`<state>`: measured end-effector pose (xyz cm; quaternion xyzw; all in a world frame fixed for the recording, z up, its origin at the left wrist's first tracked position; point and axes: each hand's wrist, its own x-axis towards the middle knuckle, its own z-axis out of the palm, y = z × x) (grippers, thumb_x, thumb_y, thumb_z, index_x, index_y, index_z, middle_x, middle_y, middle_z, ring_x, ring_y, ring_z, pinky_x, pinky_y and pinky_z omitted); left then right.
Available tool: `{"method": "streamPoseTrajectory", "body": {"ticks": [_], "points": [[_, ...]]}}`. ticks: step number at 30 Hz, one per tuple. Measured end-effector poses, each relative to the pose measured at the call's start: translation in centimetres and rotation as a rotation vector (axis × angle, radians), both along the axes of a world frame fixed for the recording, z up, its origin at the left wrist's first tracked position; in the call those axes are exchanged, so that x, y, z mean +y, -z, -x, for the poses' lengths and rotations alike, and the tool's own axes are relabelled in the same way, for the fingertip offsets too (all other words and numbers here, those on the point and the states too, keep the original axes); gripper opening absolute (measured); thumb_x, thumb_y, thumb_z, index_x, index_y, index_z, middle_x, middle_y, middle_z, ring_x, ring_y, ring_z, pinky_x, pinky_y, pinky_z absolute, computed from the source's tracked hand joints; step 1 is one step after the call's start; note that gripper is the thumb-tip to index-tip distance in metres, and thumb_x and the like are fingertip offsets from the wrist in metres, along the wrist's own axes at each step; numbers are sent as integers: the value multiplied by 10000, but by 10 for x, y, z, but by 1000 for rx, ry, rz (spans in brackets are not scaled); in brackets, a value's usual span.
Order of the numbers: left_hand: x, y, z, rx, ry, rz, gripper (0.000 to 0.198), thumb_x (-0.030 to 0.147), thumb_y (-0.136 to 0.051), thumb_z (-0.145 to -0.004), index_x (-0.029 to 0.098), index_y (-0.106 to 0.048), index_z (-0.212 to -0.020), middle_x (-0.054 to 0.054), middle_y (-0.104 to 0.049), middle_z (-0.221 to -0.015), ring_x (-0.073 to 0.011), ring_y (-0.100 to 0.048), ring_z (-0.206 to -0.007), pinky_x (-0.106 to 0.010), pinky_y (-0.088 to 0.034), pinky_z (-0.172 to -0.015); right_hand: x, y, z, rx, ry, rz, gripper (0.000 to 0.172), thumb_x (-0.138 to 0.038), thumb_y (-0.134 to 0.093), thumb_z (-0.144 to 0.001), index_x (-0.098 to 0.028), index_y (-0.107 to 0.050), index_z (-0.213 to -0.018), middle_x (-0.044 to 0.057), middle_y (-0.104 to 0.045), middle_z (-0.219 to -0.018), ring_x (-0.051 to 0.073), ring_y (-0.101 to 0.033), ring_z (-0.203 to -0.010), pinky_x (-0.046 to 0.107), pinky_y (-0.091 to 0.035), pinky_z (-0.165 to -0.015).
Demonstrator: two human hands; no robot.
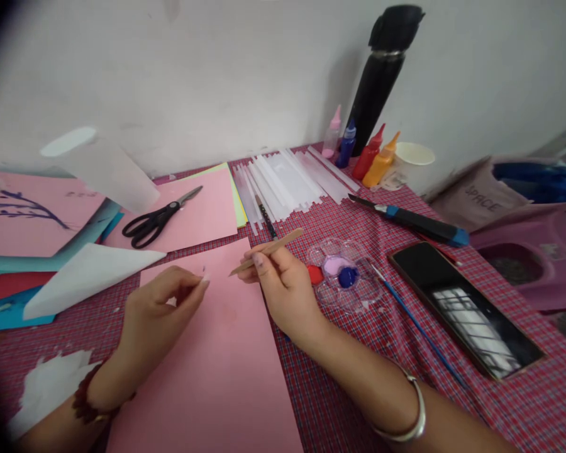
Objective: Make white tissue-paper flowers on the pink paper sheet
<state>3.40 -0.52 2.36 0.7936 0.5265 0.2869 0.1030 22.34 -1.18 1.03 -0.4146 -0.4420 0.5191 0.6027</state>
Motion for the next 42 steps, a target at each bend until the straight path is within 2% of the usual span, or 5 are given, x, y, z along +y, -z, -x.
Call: {"method": "streamPoseTrajectory", "body": {"ticks": [8, 17, 21, 32, 42], "points": [[-13, 11, 2, 98, 214, 200, 170, 114, -516, -854, 162, -662, -781, -28, -618, -764, -145, -581, -712, -262, -448, -653, -1, 0, 1, -100, -88, 11, 196, -364, -508, -911, -182, -579, -894, 18, -642, -786, 116, -673, -682, 257, -584, -659], [-13, 5, 6, 99, 260, 286, 192, 116, -508, -867, 176, -686, -831, -37, -623, -810, -157, -596, -745, -280, -476, -671, 2, 0, 2, -226, -198, -23, 157, -241, -446, -927, -163, -567, -865, 25, -623, -772, 111, -650, -683, 247, -551, -656], [-14, 7, 5, 81, 284, 274, 204, 145, -507, -887, 166, -692, -805, -44, -617, -789, -165, -598, -735, -290, -480, -659, 2, -1, 0, -227, -179, -29, 143, -218, -438, -927, -164, -559, -874, 13, -609, -751, 104, -633, -661, 232, -534, -626], [-16, 6, 4, 68, 318, 222, 217, 143, -492, -891, 160, -687, -797, -43, -640, -782, -160, -609, -710, -278, -496, -633, 3, 2, 3, -481, -249, -135, 162, -198, -414, -937, -179, -553, -857, 17, -638, -781, 118, -611, -702, 252, -490, -666], [-18, 8, 4, 95, 314, 221, 221, 178, -483, -907, 176, -673, -794, -46, -646, -811, -168, -603, -734, -294, -487, -661, 4, -2, 4, -561, -287, -75, 158, -177, -423, -919, -183, -547, -822, 9, -627, -740, 122, -610, -681, 242, -480, -634]]}}
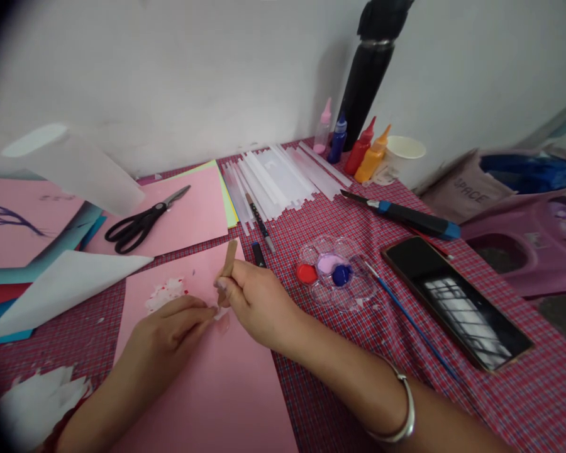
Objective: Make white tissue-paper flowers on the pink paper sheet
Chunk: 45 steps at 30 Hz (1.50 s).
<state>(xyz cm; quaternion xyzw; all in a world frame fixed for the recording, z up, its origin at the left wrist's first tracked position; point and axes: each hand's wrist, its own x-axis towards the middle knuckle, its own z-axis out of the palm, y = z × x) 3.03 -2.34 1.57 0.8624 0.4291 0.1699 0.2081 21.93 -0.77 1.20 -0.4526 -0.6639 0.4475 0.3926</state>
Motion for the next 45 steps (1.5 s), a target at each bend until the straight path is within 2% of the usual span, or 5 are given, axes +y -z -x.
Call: {"method": "streamPoseTrajectory", "body": {"ticks": [25, 32, 38, 42, 45], "points": [[12, -8, -3, 103, -22, 59, 225, 100, -444, -825, 157, -578, -653, -42, -556, -748, -160, -557, -691, -287, -446, -649, 65, -10, 32, -129, -273, 595, 250, -1, -465, -834, -188, -461, -669, -69, -531, -409, 86, -535, -348, 202, -523, -440], [15, -6, -1, 103, -8, 77, 230, 97, -442, -811, 158, -626, -689, -54, -600, -769, -171, -582, -714, -296, -451, -666, 54, -30, 7, 168, 144, 417, 141, -127, -452, -888, -196, -488, -770, -44, -568, -544, 85, -582, -441, 186, -518, -443], [30, -58, 31, -8, -237, 45, 397, 242, -477, -802, 164, -585, -1176, -60, -671, -942, -160, -616, -700, -289, -487, -654, 3, -21, -15, 362, 217, 304, 151, -319, -588, -815, -190, -519, -854, -34, -628, -640, 96, -632, -519, 225, -561, -534], [19, -99, 71, 83, -390, -58, 398, 369, -505, -794, 180, -612, -1127, -17, -660, -874, -121, -587, -620, -239, -468, -592, -14, -4, -9, 403, 206, 309, 243, -387, -635, -766, -185, -536, -858, -34, -621, -645, 105, -634, -537, 254, -566, -561], [-7, -98, 108, 148, -469, -16, 338, 410, -507, -796, 200, -640, -1026, 35, -647, -795, -96, -583, -610, -183, -447, -564, -13, 3, 1, 379, 172, 269, 242, -393, -635, -768, -186, -539, -850, -29, -620, -661, 111, -636, -552, 267, -567, -578]]}}
